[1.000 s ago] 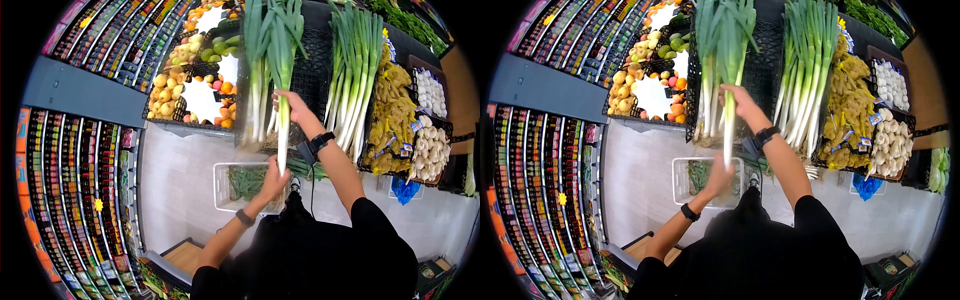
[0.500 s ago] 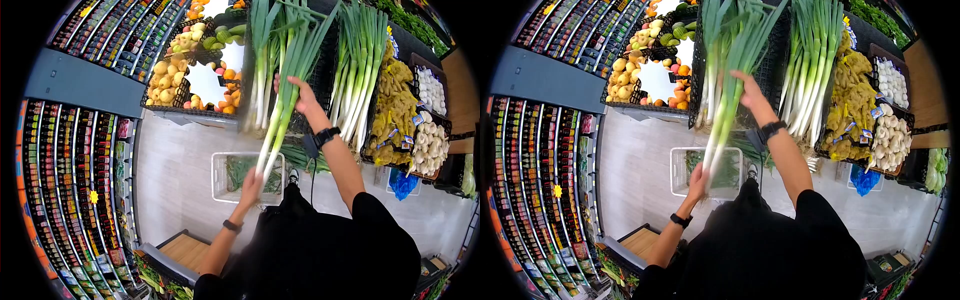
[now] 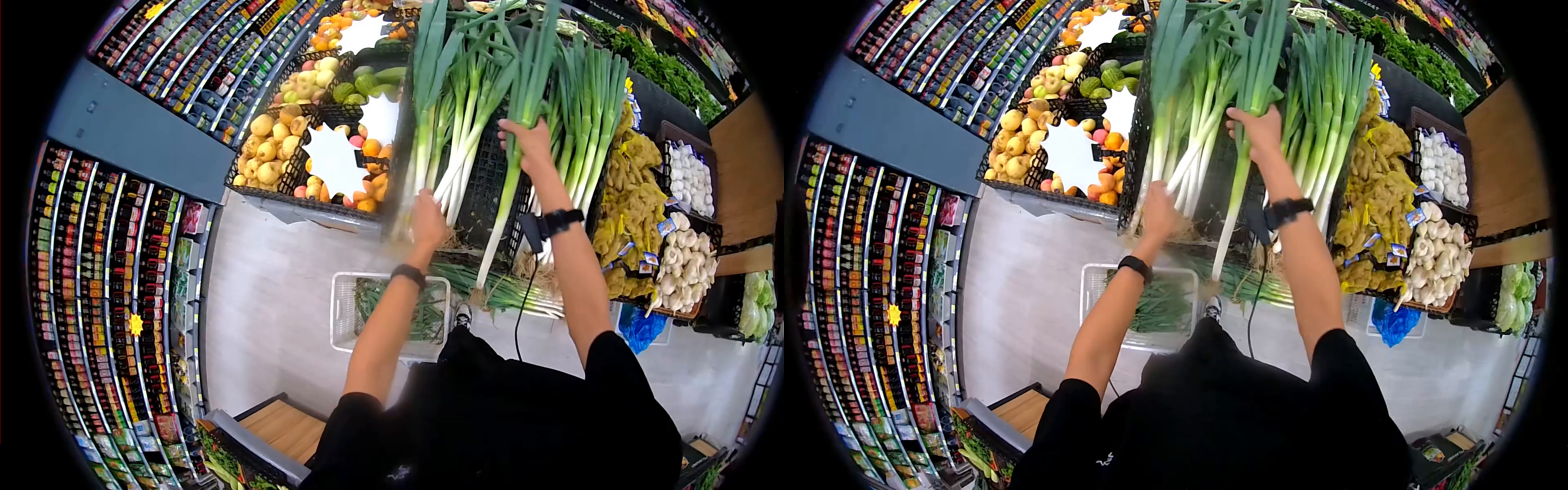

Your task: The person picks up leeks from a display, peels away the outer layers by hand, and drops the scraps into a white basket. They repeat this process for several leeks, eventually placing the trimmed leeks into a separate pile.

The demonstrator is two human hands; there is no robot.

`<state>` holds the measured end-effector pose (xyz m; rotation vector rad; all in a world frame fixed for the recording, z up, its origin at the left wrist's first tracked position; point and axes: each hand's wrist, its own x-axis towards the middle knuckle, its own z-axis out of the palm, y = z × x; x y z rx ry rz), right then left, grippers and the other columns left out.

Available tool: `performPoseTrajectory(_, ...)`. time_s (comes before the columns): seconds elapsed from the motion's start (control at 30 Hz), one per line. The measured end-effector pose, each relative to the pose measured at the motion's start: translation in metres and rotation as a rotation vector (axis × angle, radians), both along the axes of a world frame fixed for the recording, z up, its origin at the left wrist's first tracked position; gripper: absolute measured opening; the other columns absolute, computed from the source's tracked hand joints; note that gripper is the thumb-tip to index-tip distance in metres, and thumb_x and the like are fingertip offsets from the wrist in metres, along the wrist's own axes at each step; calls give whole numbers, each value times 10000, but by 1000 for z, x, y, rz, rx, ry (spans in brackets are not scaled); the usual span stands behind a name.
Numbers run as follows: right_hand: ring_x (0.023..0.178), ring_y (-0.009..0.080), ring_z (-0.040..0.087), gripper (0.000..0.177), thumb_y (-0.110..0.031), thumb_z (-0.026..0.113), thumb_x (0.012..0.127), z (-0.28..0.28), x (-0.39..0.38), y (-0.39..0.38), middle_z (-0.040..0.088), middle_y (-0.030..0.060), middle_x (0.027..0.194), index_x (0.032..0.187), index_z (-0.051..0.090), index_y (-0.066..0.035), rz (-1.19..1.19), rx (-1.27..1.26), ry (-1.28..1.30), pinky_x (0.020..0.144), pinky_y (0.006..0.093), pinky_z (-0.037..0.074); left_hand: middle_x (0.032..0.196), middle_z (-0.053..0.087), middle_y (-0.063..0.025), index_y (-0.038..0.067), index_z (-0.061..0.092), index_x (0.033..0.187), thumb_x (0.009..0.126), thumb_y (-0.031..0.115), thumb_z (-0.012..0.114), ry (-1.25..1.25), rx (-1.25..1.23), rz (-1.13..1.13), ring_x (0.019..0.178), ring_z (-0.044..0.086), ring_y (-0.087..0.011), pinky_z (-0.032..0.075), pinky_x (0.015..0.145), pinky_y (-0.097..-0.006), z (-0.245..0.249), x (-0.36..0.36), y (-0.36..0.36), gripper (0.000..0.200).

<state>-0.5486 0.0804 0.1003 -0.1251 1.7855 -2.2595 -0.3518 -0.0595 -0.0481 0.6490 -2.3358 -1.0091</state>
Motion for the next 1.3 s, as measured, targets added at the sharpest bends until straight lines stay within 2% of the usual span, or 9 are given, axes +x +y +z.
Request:
performPoseTrajectory(0.23,649,158,563,377,-31,718,799,95,93,90,560,52,841,1102,494,-41,51,-225,-30,532,301,465,1153,547,-249,36,510,1223,869,169,601,-529,-117,-166,1041,565,-444,470,866,-517,-56,36,14,390)
performPoseTrajectory(0.4,628,136,502,394,-60,641,847,131,182,114,486,22,829,1203,470,-72,-20,-315,51,555,300,433,1261,543,-250,30,444,1377,919,212,571,-44,-439,25,1115,565,-419,396,1028,-470,-10,49,50,509)
performPoseTrajectory(0.53,670,213,601,531,-45,718,774,105,247,112,568,75,834,1221,433,-33,-68,-357,135,627,372,526,1226,603,-153,10,451,1346,988,222,520,102,1106,-944,1126,574,-260,416,1000,-360,123,106,62,422)
performPoseTrajectory(0.57,678,215,607,530,-44,717,777,94,268,103,579,81,842,1224,432,-34,-102,-374,118,632,375,526,1202,618,-122,3,449,1343,964,239,565,145,1100,-1128,1090,599,-244,460,930,-336,144,131,73,462)
performPoseTrajectory(0.67,685,236,620,513,-29,713,786,72,335,84,603,102,878,1221,442,-44,-112,-437,27,637,378,529,1011,625,-230,-14,465,1273,916,261,627,-329,169,-1139,913,628,-326,479,775,-375,178,204,77,479)
performPoseTrajectory(0.9,907,213,586,553,-154,640,862,7,416,97,605,29,959,1366,423,-85,54,-896,-193,924,414,452,896,608,-174,-10,471,1197,931,244,592,-145,431,-1073,717,591,-356,470,672,-428,103,366,16,386)
performPoseTrajectory(1.07,745,134,533,382,-157,609,898,-34,446,110,555,-13,804,1261,515,-83,-42,-912,-293,790,338,457,728,442,34,101,515,1163,963,218,572,-894,1180,-981,511,402,-56,340,446,-199,77,469,-48,238)
performPoseTrajectory(1.17,520,69,366,90,-195,601,943,-58,470,97,360,-78,574,903,567,-122,-228,-807,-522,572,261,368,880,575,-46,52,501,1167,908,218,653,-914,1188,-1065,670,564,-109,463,631,-244,50,508,-77,343)
performPoseTrajectory(1.3,516,75,373,132,-213,613,939,-77,526,48,372,-71,582,859,532,-146,-167,-846,-615,569,261,372,1239,556,-103,8,389,1392,800,200,765,-632,1118,-1032,1149,541,-177,421,1007,-322,41,489,-70,727)
